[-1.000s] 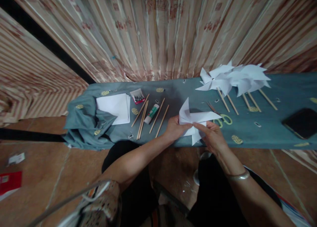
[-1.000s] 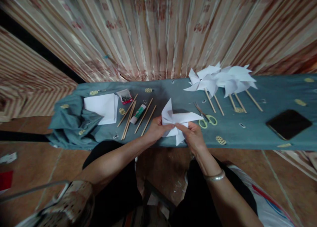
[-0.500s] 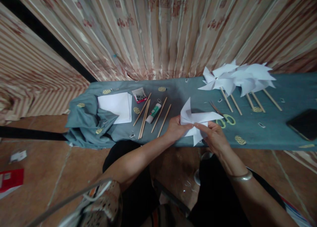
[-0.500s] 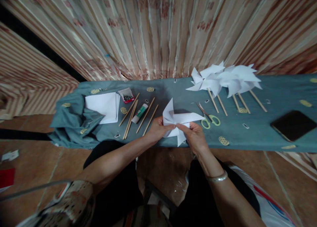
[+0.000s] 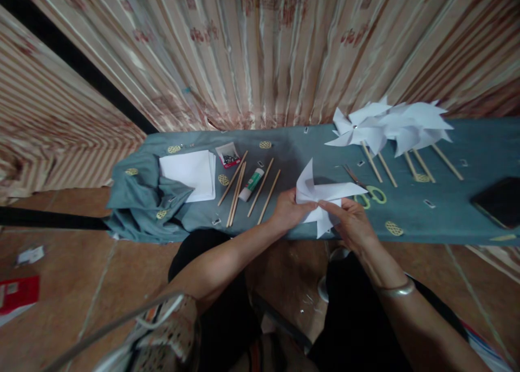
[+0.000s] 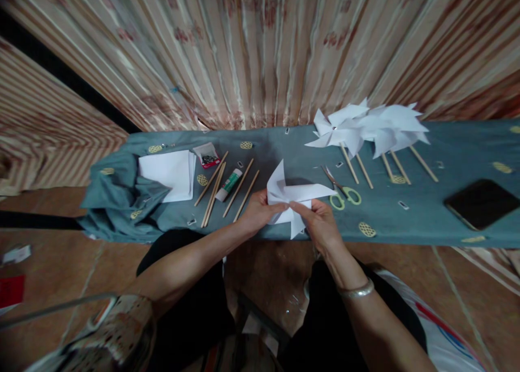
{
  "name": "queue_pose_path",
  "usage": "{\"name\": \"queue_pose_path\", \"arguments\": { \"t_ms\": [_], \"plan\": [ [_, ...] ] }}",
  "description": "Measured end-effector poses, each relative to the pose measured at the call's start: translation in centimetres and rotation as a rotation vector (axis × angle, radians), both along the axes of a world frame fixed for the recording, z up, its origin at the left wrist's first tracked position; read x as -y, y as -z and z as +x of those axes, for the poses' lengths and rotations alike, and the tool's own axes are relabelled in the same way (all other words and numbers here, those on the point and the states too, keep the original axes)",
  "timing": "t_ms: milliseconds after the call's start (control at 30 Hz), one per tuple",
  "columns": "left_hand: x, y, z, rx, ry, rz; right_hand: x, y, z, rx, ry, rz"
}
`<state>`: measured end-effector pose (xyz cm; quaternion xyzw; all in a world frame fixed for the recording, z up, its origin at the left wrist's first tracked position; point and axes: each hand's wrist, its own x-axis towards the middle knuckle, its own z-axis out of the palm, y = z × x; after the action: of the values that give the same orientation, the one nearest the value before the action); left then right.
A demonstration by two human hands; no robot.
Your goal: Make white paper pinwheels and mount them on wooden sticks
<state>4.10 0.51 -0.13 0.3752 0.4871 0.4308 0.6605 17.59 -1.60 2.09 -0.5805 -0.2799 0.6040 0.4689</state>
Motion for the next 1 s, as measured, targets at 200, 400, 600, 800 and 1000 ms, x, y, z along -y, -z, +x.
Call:
{"name": "queue_pose_path", "arguments": {
  "t_ms": [200,400,600,800,1000],
  "plan": [
    [-0.1,0.0,0.0,0.017,-0.006,-0.019,0.0,0.0,0.0,-0.022,-0.002,0.003],
    [0.1,0.0,-0.1,0.049,-0.007,-0.011,0.2,0.1,-0.1,0.001,0.002,-0.013],
    [0.4,-0.3,-0.5,0.043,-0.009,-0.021,0.4,1.0,-0.1,0.021,-0.016,0.023],
    [0.2,-0.7,-0.4,0.112,-0.032,-0.030,0.4,0.8,0.1,0.005,-0.027,0.071],
    [0.1,-0.9,-0.5,0.197,-0.029,-0.048,0.5,0.0,0.3,-0.016,-0.064,0.084]
  ]
}}
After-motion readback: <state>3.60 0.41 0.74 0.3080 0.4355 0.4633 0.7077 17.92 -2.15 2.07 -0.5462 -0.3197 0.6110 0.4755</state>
